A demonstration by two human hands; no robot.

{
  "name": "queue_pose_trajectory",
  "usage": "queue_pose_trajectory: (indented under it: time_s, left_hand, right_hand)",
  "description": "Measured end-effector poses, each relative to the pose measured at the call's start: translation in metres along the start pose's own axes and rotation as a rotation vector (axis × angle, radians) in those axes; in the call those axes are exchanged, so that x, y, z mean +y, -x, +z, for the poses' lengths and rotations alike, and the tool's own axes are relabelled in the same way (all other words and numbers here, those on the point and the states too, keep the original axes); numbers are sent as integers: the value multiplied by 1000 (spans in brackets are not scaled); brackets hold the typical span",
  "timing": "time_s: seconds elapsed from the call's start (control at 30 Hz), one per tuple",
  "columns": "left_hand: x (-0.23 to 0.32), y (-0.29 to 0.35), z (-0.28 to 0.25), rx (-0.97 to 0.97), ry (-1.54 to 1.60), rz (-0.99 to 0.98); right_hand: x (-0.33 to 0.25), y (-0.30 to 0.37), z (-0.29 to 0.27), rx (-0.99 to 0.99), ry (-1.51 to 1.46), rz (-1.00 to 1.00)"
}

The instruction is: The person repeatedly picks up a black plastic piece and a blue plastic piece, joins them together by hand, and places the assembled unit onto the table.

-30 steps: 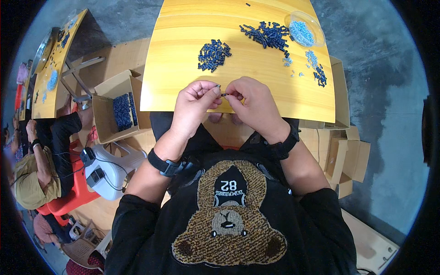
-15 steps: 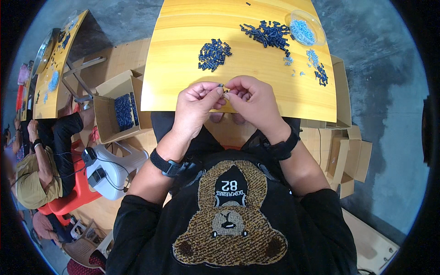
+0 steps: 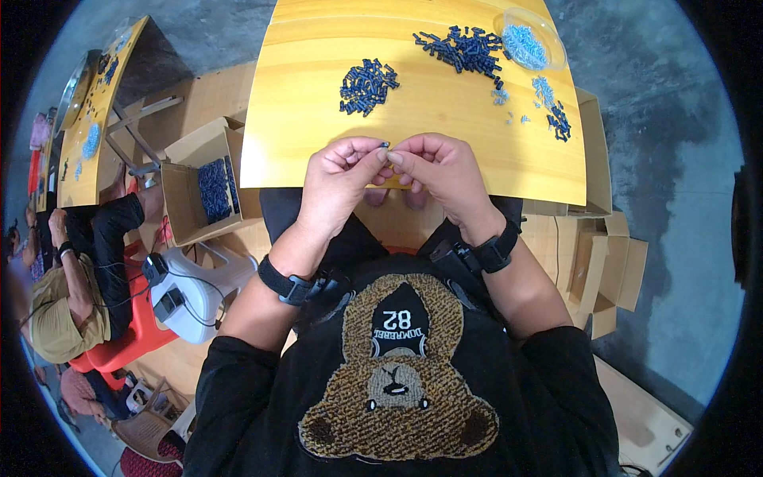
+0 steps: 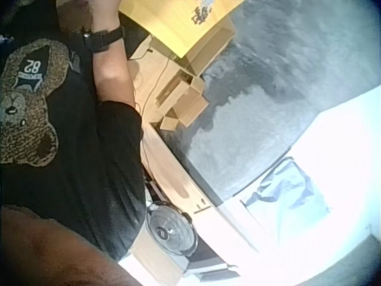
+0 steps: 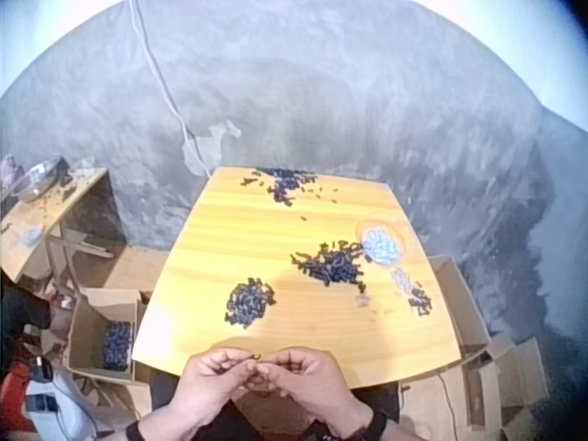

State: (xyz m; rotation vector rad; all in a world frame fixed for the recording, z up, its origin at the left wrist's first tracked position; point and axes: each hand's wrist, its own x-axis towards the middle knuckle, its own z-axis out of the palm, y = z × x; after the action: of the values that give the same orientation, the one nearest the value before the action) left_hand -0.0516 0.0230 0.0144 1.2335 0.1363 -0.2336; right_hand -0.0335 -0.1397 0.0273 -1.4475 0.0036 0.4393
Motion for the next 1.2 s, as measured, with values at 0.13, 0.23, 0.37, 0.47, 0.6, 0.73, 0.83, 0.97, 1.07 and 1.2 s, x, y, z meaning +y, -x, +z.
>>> queue_pose_trajectory:
  time_s: [0.13,0.23,0.37,0.47,0.6,0.73,0.83,0.97,1.07,1.2]
  left_hand:
    - [0,0,2,-8,-26,-10]
    - [1,2,4,0,-36,-62]
    - [-1,1,4,-38,13,-41]
    - [0,2,5,-50,-16,-112]
    - [-2,2,6,-72,-24,-125]
    - [-4,1,6,-91,-15,-126]
    - [-5,0,6,-108,-14,-129]
    - [-3,0,8,-107,-32,-134]
    - [-4,1,7,-104,-45,-117]
    - [-3,0,8,-94,-64,-122]
  right_hand:
    - [3,-1,-2,6,-89,62]
    - [0,1,-5,-1,-128,119]
    - [0,1,-12,74,-31,-15]
    - [-8,1,-15,99,13,-68]
    - [-8,5,-13,128,87,-148]
    - [-4,7,-13,141,142,-198]
    - [-4,8,-12,150,172,-221]
    - [-5,8,-13,159,214,-236]
    - [-5,8,-13,175,274,-265]
    - [-6,9,-13,193,253,-262]
